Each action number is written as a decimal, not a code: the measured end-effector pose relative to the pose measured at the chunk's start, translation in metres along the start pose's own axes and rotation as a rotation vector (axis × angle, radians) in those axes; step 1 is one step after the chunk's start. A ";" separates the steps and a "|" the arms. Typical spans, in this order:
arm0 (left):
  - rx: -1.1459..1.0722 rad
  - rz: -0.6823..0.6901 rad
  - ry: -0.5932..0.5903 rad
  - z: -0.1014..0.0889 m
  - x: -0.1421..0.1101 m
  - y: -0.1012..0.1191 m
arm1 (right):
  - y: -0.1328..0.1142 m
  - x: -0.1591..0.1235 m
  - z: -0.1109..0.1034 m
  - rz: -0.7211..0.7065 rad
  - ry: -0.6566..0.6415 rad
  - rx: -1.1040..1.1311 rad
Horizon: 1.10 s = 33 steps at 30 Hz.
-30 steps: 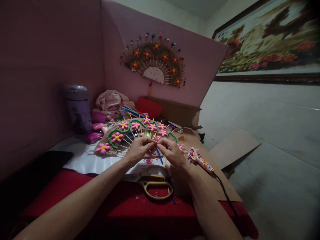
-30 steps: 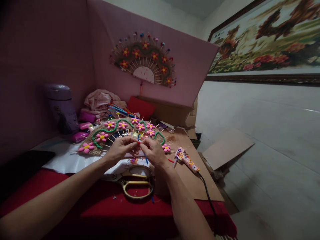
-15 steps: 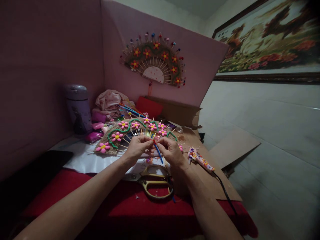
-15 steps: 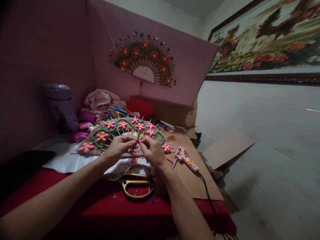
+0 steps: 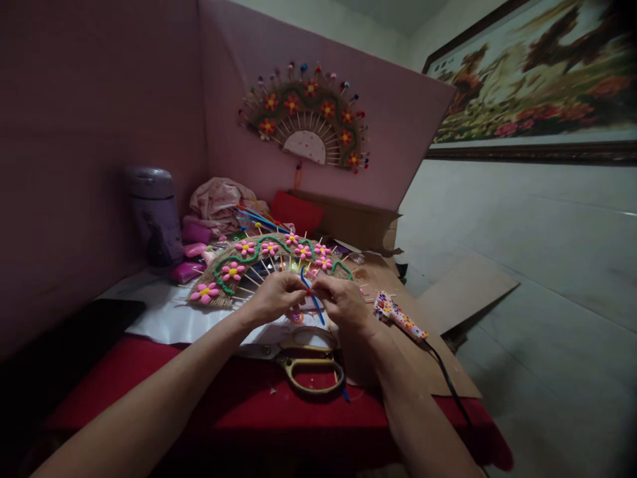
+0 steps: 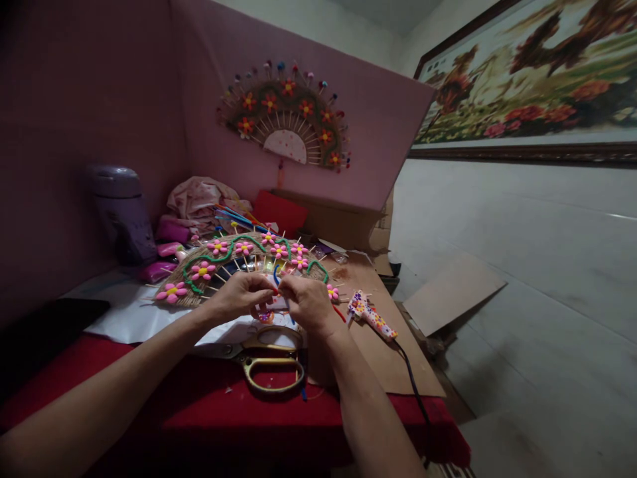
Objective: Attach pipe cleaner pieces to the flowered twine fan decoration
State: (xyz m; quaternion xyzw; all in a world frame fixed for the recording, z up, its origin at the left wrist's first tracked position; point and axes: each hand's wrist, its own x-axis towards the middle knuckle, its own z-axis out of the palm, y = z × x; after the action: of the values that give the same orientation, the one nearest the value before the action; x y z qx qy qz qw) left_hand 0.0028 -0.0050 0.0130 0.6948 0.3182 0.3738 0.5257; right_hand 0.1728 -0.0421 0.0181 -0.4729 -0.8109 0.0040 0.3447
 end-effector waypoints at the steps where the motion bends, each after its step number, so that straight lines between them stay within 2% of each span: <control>1: -0.016 -0.023 -0.008 0.000 0.000 0.001 | 0.001 0.000 0.000 -0.011 -0.003 -0.004; 5: -0.111 -0.099 -0.006 0.000 0.000 0.004 | 0.003 0.000 0.000 -0.034 -0.006 0.007; 13: -0.163 -0.039 -0.040 0.001 -0.002 0.005 | 0.002 0.001 0.003 0.009 0.065 0.081; 19: -0.285 0.010 0.000 -0.004 0.001 -0.001 | -0.004 0.003 0.004 0.031 0.138 0.180; 23: -0.371 0.004 0.035 -0.002 0.001 0.000 | -0.007 0.001 0.008 -0.009 0.107 0.114; 26: -0.318 0.009 0.063 0.001 0.000 0.001 | -0.008 -0.001 0.012 -0.058 0.081 0.062; 31: -0.090 0.040 0.128 0.004 0.002 -0.004 | -0.006 -0.003 0.013 -0.157 0.011 0.011; 33: -0.012 0.052 0.102 0.003 0.003 -0.006 | -0.005 -0.003 0.010 -0.159 0.037 0.023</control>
State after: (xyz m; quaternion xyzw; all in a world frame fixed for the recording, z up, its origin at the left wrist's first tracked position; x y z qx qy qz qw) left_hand 0.0061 -0.0026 0.0077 0.6797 0.3241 0.4243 0.5029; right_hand 0.1642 -0.0441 0.0104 -0.4031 -0.8392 -0.0230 0.3642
